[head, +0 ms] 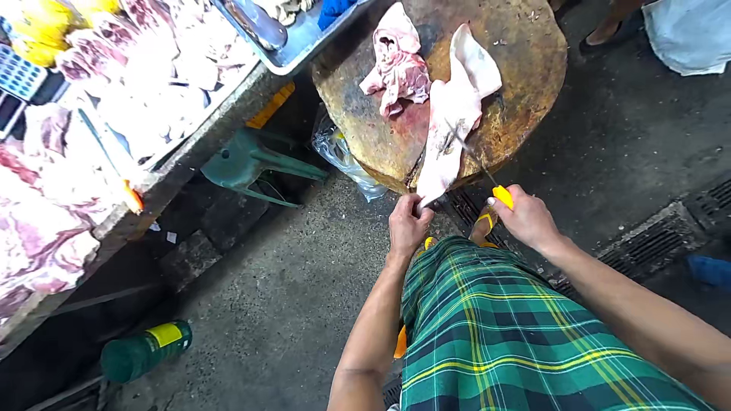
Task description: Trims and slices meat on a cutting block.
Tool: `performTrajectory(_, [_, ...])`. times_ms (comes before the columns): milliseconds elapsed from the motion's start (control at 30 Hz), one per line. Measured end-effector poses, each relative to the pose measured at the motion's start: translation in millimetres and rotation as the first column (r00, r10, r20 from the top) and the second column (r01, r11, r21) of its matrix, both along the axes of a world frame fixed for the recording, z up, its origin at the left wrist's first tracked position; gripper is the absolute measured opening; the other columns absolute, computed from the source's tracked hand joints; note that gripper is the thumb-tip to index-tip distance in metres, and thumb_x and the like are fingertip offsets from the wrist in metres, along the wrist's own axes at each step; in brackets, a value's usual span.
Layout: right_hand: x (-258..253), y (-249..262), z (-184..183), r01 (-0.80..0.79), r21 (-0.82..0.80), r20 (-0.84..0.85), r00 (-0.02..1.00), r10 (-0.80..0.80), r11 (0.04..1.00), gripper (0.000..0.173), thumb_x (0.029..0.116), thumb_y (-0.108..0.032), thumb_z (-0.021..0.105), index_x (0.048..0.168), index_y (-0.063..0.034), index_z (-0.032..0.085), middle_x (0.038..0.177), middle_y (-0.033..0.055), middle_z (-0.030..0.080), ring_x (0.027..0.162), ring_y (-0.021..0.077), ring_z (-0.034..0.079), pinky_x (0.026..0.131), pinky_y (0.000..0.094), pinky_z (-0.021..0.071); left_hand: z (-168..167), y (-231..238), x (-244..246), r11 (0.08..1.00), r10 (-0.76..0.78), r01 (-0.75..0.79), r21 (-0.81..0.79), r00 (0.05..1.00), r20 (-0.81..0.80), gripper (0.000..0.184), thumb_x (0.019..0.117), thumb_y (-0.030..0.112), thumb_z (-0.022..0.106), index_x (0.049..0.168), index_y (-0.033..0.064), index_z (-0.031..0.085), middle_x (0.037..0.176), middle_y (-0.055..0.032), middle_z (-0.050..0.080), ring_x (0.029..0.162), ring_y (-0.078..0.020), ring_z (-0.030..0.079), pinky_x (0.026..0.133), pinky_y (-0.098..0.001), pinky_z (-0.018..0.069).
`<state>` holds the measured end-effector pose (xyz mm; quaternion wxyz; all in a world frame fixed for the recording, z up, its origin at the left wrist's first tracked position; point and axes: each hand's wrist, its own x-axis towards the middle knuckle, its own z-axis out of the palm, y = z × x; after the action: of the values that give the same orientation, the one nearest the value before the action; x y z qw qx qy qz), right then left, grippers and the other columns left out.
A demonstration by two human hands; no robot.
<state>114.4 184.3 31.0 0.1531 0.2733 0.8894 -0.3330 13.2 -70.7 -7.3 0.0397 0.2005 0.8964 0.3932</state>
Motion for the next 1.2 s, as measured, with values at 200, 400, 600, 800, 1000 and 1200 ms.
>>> performTrajectory(200, [4, -47, -10, -0.249, 0.112, -0.282, 0.92, 0.271, 0.962, 0.045, 0.1042, -0.048, 0.055, 0.117, -0.0062, 0.064, 0.096, 0.0126, 0.071, 0.077, 0.0305, 0.072, 0.066, 0.0522, 0.0605, 32, 13, -18, 0.904, 0.05, -0.316, 0.287, 0.747, 0.663, 0.021, 0.0996, 0.017, 0.064, 0.114, 0.0012, 0.063, 0.083, -0.0113, 0.072, 0.063, -0.0192, 0.068, 0.056, -0.0356, 0.0586])
performTrajectory(400, [-13, -54, -8, -0.264, 0.185, -0.101, 0.953, 0.285, 0.947, 0.047, 0.1064, -0.052, 0.048, 0.115, -0.0077, 0.061, 0.1, 0.0153, 0.069, 0.081, 0.036, 0.072, 0.066, 0.0552, 0.0589, 26, 13, -16, 0.847, 0.04, -0.398, 0.353, 0.71, 0.703, 0.02, 0.0982, 0.011, 0.063, 0.115, -0.0004, 0.062, 0.081, -0.0114, 0.07, 0.061, -0.0173, 0.065, 0.054, -0.0316, 0.0552])
performTrajectory(600, [-9, -55, 1, -0.265, 0.167, -0.092, 0.955, 0.282, 0.95, 0.049, 0.1054, -0.055, 0.047, 0.114, -0.0092, 0.062, 0.098, 0.0122, 0.069, 0.08, 0.0326, 0.072, 0.066, 0.0532, 0.0592, 21, 14, -12, 0.784, 0.024, -0.463, 0.413, 0.687, 0.726, 0.018, 0.0978, 0.009, 0.063, 0.113, -0.0002, 0.06, 0.082, -0.013, 0.07, 0.062, -0.0182, 0.065, 0.054, -0.0313, 0.0555])
performTrajectory(800, [-16, -62, -7, -0.228, 0.081, -0.032, 0.972, 0.232, 0.97, 0.049, 0.105, -0.059, 0.045, 0.11, -0.0125, 0.061, 0.088, 0.0104, 0.068, 0.082, 0.0312, 0.071, 0.067, 0.0537, 0.0578, 27, 9, 0, 0.705, -0.106, -0.531, 0.47, 0.576, 0.81, 0.016, 0.1007, 0.018, 0.058, 0.116, 0.0142, 0.058, 0.076, -0.0054, 0.064, 0.056, -0.0103, 0.058, 0.051, -0.0237, 0.0499])
performTrajectory(1000, [-23, -63, -1, -0.233, 0.044, -0.065, 0.97, 0.235, 0.972, 0.048, 0.1057, -0.058, 0.044, 0.11, -0.0123, 0.061, 0.084, 0.0089, 0.067, 0.077, 0.029, 0.07, 0.066, 0.0518, 0.058, 27, 9, -1, 0.668, -0.128, -0.552, 0.498, 0.574, 0.809, 0.014, 0.1027, 0.021, 0.057, 0.114, 0.0139, 0.058, 0.075, -0.0048, 0.062, 0.055, -0.0098, 0.056, 0.05, -0.0228, 0.0491])
performTrajectory(1200, [-23, -38, 6, -0.101, 0.055, 0.006, 0.995, 0.101, 0.993, 0.051, 0.1061, -0.056, 0.045, 0.115, -0.0078, 0.06, 0.086, 0.0154, 0.068, 0.079, 0.0365, 0.07, 0.067, 0.0594, 0.0566, 22, 9, -8, 0.81, 0.073, -0.435, 0.394, 0.741, 0.668, 0.018, 0.096, 0.01, 0.066, 0.111, 0.0, 0.062, 0.084, -0.0114, 0.07, 0.067, -0.018, 0.067, 0.06, -0.034, 0.0581])
